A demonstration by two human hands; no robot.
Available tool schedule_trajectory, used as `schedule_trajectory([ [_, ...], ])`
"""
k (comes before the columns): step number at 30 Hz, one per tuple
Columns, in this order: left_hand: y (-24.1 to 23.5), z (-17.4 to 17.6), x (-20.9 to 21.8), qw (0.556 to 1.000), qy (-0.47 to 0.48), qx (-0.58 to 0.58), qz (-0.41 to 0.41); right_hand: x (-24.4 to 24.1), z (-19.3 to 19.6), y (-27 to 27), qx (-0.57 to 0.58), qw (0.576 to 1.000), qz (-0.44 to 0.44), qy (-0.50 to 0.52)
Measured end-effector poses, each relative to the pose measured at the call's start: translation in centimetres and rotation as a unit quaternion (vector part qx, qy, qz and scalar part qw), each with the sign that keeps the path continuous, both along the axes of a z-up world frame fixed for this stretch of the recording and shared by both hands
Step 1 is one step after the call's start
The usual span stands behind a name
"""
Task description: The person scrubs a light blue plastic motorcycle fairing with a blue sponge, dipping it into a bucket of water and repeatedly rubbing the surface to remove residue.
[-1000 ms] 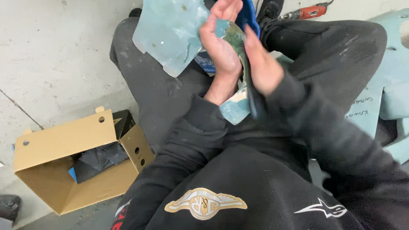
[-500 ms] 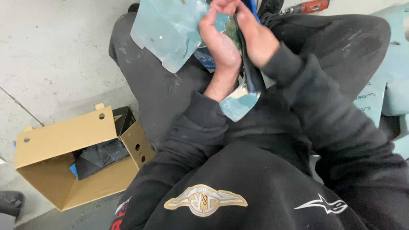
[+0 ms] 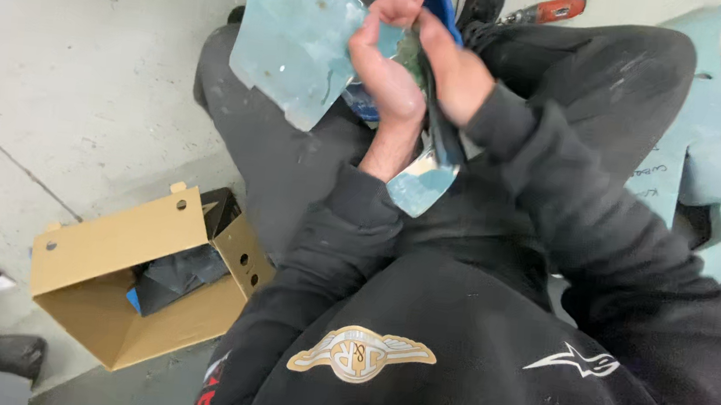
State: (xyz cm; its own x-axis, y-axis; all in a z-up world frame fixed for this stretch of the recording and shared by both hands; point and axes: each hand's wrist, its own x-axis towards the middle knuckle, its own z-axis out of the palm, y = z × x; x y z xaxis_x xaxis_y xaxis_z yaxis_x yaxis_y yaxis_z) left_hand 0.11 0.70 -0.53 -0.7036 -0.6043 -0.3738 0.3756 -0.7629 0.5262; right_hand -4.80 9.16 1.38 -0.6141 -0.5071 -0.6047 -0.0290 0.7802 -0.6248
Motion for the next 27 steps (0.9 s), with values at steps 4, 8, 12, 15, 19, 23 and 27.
schedule_trajectory([
  [4,-0.1,0.0,-0.2,0.998,0.032,0.044,0.042,6.6,1.8,3.6,-0.111,0.992,-0.055,-0.031],
  [8,-0.3,1.9,0.1,0.998,0.052,-0.001,-0.026,4.1,-1.5,3.6,-0.128,0.976,-0.159,-0.077],
  [12,-0.9,2.8,-0.1,1.0,0.016,-0.008,-0.018,0.3,-1.2,0.6,-0.065,0.994,-0.07,-0.049],
  [15,0.0,0.4,-0.7,0.995,0.039,0.08,0.037,6.0,3.3,2.5,-0.175,0.98,-0.08,-0.057],
  [19,0.1,0.7,0.2,0.997,0.076,-0.013,-0.003,8.1,2.9,4.0,-0.158,0.945,-0.227,-0.172],
  [23,0.7,-0.4,0.5,0.996,0.085,-0.003,-0.017,2.3,-0.4,2.2,-0.105,0.983,-0.117,-0.097],
  [27,0.2,-0.2,-0.6,0.995,0.045,0.079,0.033,5.7,0.0,3.0,-0.129,0.98,-0.134,-0.074],
])
